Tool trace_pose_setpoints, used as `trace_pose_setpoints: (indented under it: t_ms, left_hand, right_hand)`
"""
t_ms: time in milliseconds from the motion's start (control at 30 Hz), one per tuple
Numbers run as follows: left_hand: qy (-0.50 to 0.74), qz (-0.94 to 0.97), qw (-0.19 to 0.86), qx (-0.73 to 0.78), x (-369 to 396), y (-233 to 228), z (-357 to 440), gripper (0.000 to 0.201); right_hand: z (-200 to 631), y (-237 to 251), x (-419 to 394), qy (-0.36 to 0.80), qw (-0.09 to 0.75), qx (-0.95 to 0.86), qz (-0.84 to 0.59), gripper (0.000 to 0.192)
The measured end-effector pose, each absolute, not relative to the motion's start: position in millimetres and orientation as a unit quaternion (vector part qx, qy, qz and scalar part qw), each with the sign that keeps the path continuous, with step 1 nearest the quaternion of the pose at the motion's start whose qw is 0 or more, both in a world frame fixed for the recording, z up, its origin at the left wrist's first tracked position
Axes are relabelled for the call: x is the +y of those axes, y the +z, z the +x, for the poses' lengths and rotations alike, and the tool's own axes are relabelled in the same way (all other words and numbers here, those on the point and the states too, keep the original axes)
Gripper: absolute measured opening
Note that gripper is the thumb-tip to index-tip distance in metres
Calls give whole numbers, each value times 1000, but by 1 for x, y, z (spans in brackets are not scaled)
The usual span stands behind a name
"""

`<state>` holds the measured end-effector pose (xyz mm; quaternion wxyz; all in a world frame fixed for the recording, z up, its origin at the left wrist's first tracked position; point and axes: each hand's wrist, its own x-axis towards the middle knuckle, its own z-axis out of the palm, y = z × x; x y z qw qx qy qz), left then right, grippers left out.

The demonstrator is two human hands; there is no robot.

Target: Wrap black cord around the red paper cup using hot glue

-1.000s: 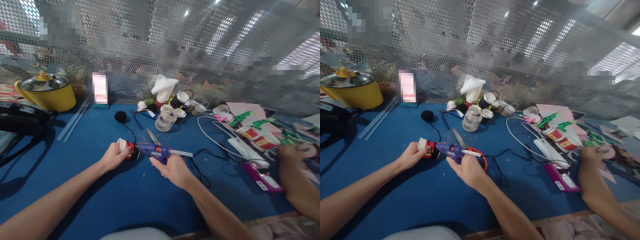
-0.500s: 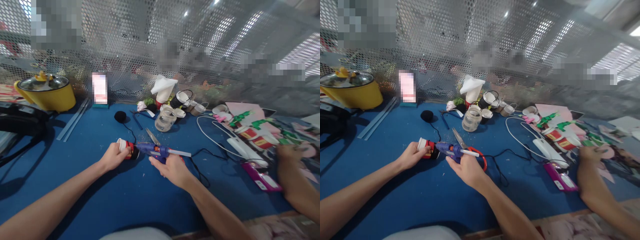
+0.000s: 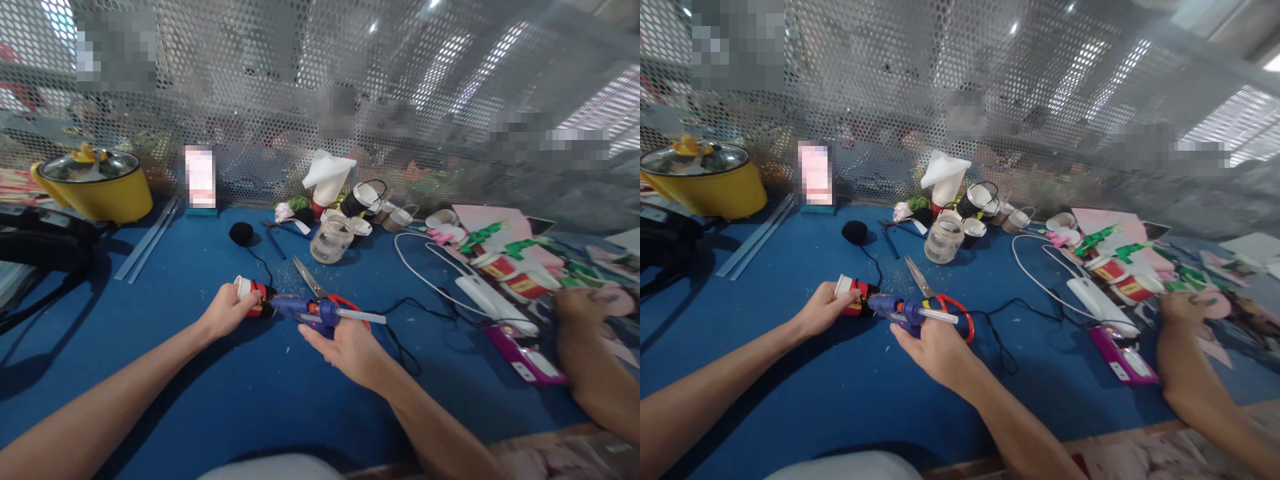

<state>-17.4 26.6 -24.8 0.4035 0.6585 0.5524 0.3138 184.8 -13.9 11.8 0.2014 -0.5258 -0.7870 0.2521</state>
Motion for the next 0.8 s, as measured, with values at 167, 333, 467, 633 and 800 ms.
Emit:
trace_pose_setpoints:
  t_ms: [167,333,467,633,800]
  left_hand:
    - [313,662,402,550,26,-24,-18,29]
    - [314,662,398,552,26,-24,-17,28]
    - [310,662,401,551,26,-23,-17,29]
    - [309,661,403,553,26,-22,-16,30]
    - [307,661,402,554,26,-24,-17,29]
  right_hand:
    - [185,11,-14,255,193,-789,-524,24]
    - [183,12,-13,260,208,-774,-539,24]
    - [183,13,-13,249,188,-781,-541,25]
    - [184,13,-14,243,185,-785,-539,24]
    - [184,14,-14,243,187,-790,-531,22]
